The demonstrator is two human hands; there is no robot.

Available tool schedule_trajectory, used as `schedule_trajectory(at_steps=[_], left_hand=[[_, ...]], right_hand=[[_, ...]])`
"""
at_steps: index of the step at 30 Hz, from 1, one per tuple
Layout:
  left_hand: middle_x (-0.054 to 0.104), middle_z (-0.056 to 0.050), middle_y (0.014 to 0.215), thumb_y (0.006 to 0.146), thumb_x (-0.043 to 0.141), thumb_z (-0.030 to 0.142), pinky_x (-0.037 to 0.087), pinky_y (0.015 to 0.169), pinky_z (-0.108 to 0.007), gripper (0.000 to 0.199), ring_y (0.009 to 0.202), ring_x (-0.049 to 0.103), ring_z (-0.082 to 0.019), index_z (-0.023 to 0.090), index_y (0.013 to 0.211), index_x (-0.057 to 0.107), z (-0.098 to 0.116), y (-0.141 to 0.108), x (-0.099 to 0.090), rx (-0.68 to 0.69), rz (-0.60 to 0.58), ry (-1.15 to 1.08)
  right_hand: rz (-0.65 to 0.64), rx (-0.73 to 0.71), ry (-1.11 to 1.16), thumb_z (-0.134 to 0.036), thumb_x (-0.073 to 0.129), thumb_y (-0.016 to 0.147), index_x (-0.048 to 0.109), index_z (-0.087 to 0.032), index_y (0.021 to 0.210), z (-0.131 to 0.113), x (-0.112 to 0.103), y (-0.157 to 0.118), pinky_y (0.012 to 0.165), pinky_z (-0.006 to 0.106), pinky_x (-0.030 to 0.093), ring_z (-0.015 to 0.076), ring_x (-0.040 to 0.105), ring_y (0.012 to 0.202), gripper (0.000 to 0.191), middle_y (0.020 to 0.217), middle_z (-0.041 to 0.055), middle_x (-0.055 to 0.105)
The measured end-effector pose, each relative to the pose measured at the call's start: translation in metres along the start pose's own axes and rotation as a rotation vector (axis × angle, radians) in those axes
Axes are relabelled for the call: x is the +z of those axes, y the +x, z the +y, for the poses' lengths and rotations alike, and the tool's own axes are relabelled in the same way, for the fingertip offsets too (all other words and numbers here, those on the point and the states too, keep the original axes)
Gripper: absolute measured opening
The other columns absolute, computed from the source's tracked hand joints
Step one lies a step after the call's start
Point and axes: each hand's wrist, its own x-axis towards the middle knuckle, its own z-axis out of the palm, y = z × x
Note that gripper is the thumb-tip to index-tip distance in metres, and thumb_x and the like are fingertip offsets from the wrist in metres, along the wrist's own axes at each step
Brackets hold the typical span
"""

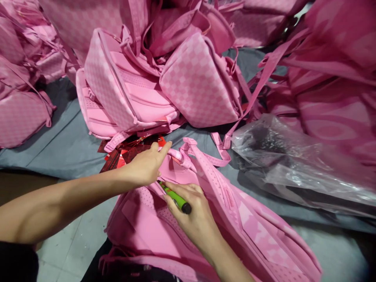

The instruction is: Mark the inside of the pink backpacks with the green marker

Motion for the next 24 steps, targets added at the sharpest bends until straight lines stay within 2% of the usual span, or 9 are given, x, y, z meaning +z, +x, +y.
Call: schedule_trajectory(at_steps=[3, 7, 11, 16, 19, 24], left_hand=[[0.044, -0.015, 0.133, 0.079, 0.066, 0.019, 0.052, 0.082, -0.033, 0.096, 0.103, 0.066, -0.027, 0.026, 0.155, 0.007, -0.002, 0.0, 0.002, 0.01, 0.004, 0.001], [0.044, -0.016, 0.133, 0.08, 0.065, 0.018, 0.052, 0.083, -0.035, 0.096, 0.104, 0.065, -0.028, 0.025, 0.156, 0.007, -0.001, 0.0, 0.002, 0.017, 0.007, -0.001], [0.045, -0.015, 0.13, 0.08, 0.068, 0.019, 0.052, 0.084, -0.035, 0.096, 0.103, 0.065, -0.028, 0.024, 0.156, 0.009, 0.001, -0.002, 0.001, 0.008, 0.011, -0.002], [0.045, -0.014, 0.13, 0.079, 0.066, 0.017, 0.052, 0.084, -0.034, 0.095, 0.102, 0.065, -0.027, 0.023, 0.156, 0.01, -0.002, -0.002, 0.001, 0.015, 0.024, 0.006], [0.043, -0.015, 0.133, 0.079, 0.065, 0.018, 0.052, 0.086, -0.035, 0.094, 0.104, 0.065, -0.028, 0.024, 0.156, 0.01, -0.003, -0.003, 0.002, 0.027, 0.043, 0.007], [0.041, -0.019, 0.134, 0.083, 0.052, 0.021, 0.05, 0.093, -0.041, 0.085, 0.114, 0.061, -0.034, 0.02, 0.155, 0.009, -0.014, 0.003, 0.013, 0.05, 0.051, 0.017]], right_hand=[[0.071, -0.03, -0.023, -0.019, 0.065, 0.088, 0.069, -0.021, 0.114, -0.001, 0.001, 0.001, 0.081, 0.042, 0.043, 0.0221, 0.07, 0.092, 0.026, 0.108, 0.0037, 0.075], [-0.003, -0.024, 0.028, -0.02, 0.068, 0.088, 0.068, -0.023, 0.117, -0.001, 0.002, -0.001, 0.083, 0.041, 0.044, 0.0209, 0.07, 0.094, 0.029, 0.109, 0.0017, 0.075], [0.071, -0.021, -0.011, -0.018, 0.066, 0.088, 0.068, -0.022, 0.117, 0.0, 0.003, -0.003, 0.083, 0.041, 0.042, 0.0216, 0.07, 0.094, 0.029, 0.108, 0.0027, 0.076], [0.029, 0.005, -0.005, -0.02, 0.068, 0.086, 0.07, -0.023, 0.113, -0.006, 0.001, 0.002, 0.083, 0.039, 0.042, 0.0207, 0.07, 0.088, 0.027, 0.104, 0.0023, 0.076], [0.058, 0.077, -0.04, -0.018, 0.067, 0.084, 0.072, -0.025, 0.108, -0.014, 0.002, 0.0, 0.082, 0.037, 0.041, 0.02, 0.07, 0.084, 0.026, 0.098, 0.0015, 0.077], [0.046, 0.071, -0.117, -0.02, 0.069, 0.08, 0.073, -0.027, 0.096, -0.02, 0.01, 0.003, 0.082, 0.032, 0.044, 0.0158, 0.07, 0.075, 0.018, 0.084, -0.0035, 0.077]])
